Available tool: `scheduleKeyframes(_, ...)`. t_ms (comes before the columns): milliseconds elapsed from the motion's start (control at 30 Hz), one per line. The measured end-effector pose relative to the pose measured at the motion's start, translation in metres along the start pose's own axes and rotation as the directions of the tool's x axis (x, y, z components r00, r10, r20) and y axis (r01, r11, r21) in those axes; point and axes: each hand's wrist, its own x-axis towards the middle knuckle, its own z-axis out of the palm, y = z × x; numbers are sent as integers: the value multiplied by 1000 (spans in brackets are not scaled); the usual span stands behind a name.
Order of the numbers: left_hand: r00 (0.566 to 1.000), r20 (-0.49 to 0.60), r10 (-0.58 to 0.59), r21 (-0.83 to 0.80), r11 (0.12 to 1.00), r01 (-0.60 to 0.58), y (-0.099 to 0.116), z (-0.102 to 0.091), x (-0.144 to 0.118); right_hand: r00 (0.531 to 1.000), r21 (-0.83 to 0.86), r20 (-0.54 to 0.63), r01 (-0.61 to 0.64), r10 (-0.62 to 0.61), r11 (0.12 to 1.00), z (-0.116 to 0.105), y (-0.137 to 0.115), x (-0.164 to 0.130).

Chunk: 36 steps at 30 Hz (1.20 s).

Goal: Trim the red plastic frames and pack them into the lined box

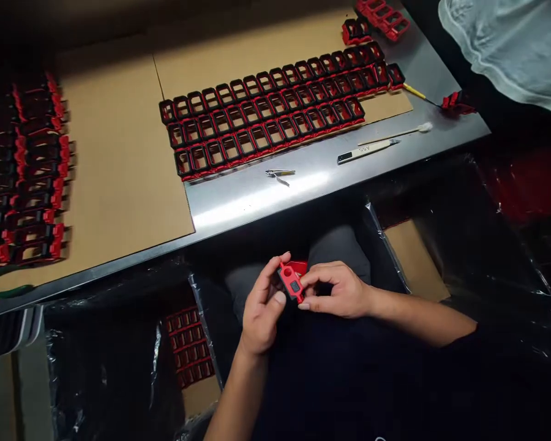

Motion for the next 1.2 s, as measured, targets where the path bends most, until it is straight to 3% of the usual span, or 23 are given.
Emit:
scheduleKeyframes(100,994,82,75,219,971,-91,6,0,-10,998,36,47,43,-44,998,0,6,0)
scheduleKeyframes(200,987,108,122,433,888,-157,11,3,-14,994,58,78,72,-77,996,2,10,-2)
scheduleKeyframes(333,982,114,150,550,814,-188,15,4,-16,994,62,91,53,-58,997,2,12,-5)
scheduleKeyframes(433,995,48,88,518,850,-100,15,6,-18,994,61,107,-2,-5,998,1,9,-7)
scheduleKeyframes(567,995,-49,-87,300,949,98,16,13,-19,984,83,152,-110,97,990,-1,4,-7)
scheduleKeyframes(667,984,-94,-151,214,962,168,20,19,-19,975,103,172,-160,141,982,-1,3,-6)
scheduleKeyframes(800,984,-137,-111,305,941,148,23,20,-21,972,108,188,-164,142,981,0,5,-5)
scheduleKeyframes(1000,998,-69,11,453,891,21,18,15,-24,976,75,188,-129,113,989,1,5,-5)
scheduleKeyframes(1200,998,-49,-36,302,952,49,20,16,-23,980,41,176,-104,96,994,1,4,-6)
